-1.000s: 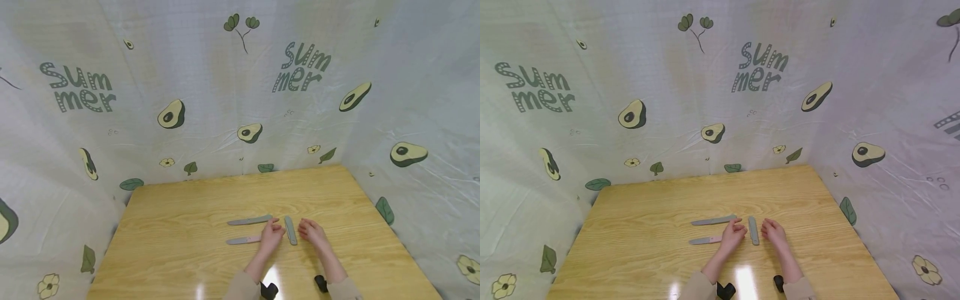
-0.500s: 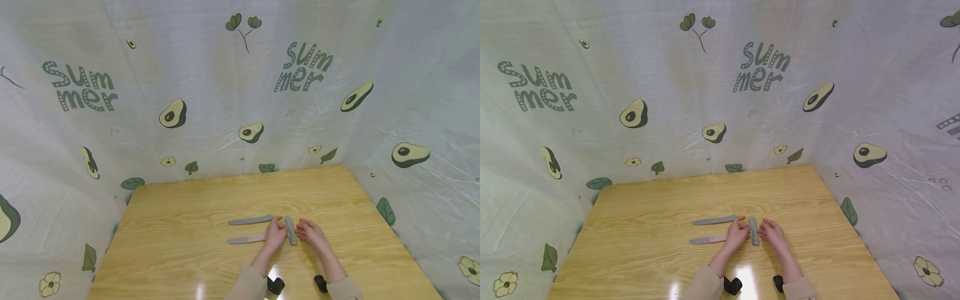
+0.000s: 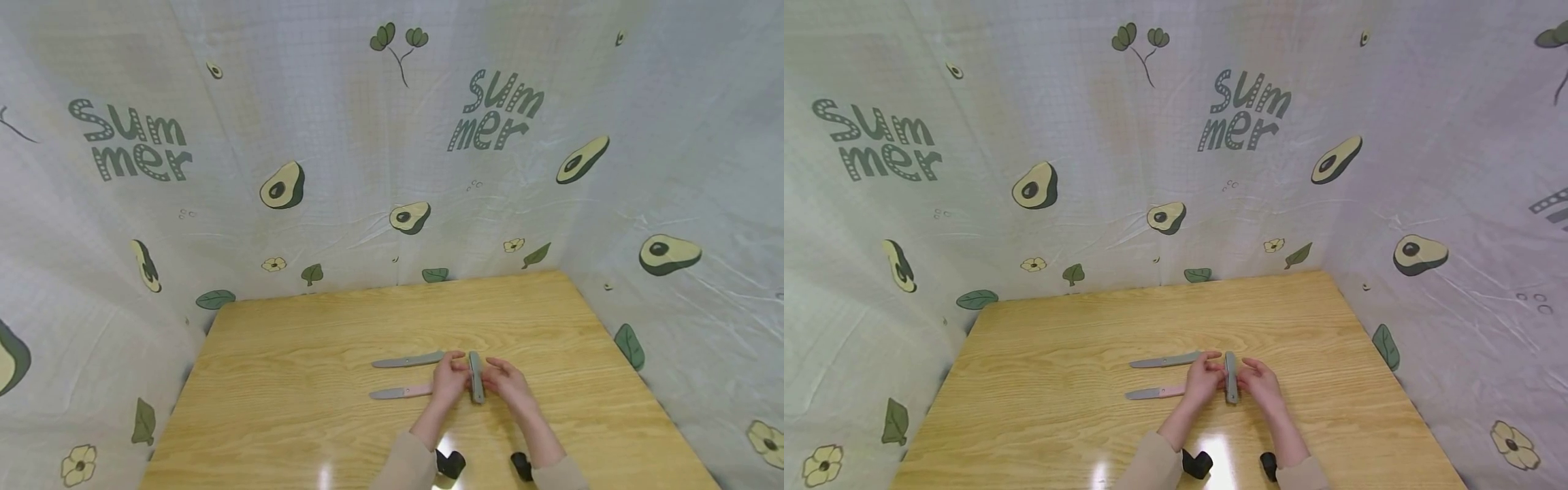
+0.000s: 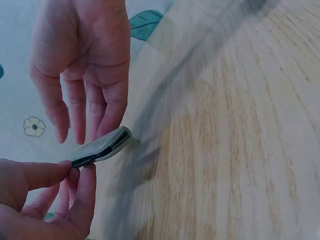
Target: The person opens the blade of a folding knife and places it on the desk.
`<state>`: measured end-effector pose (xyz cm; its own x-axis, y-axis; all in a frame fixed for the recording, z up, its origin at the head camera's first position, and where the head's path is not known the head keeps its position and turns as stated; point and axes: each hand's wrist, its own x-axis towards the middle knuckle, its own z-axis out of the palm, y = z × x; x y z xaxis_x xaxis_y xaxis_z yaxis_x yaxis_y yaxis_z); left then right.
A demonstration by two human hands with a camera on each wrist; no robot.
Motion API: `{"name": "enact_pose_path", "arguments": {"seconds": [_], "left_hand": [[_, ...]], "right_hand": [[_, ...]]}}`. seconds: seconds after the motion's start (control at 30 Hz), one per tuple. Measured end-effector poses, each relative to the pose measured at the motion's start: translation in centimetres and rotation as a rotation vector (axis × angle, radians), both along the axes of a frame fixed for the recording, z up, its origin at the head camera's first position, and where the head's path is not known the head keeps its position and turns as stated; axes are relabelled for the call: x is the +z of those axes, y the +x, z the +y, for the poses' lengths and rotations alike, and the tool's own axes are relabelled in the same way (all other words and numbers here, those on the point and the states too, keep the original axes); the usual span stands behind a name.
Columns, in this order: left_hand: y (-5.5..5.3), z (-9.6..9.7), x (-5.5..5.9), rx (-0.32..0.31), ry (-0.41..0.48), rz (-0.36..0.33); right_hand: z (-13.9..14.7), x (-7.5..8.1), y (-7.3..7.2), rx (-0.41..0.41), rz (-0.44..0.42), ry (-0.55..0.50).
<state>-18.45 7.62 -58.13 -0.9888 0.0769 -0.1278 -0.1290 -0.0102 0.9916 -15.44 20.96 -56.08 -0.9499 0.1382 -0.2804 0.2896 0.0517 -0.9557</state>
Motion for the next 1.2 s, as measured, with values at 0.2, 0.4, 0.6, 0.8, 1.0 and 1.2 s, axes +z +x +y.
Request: {"name": "enact_pose_path", "arguments": {"seconds": [0.2,0.4,0.6,0.8,1.0,1.2], "left_hand": [[0.1,-1.8,0.4,-0.065,0.119,-0.064],[0.3,-4.3,0.4,-0.127,0.197,-0.118],[0.8,-6.1,1.0,-0.135,0.222,-0.121],[1.7,-8.3,1.8,-0.140,0.151,-0.076],[2.6,-10.1,2.3,-0.174,0.122,-0.020],[3.0,-11.2,2.1,-0.194,0.165,-0.001]], "right_hand": [[-1.0,0.7,0.1,0.001,0.040,-0.012],[-2.8,1.5,0.2,0.046,0.057,0.016],[-4.6,1.9,0.5,0.080,0.060,0.016],[-5.7,2.2,0.6,0.208,0.090,-0.032],[-6.2,2.5,0.5,0.330,0.120,-0.078],[-6.8,2.6,0.4,0.405,0.133,-0.101]]}}
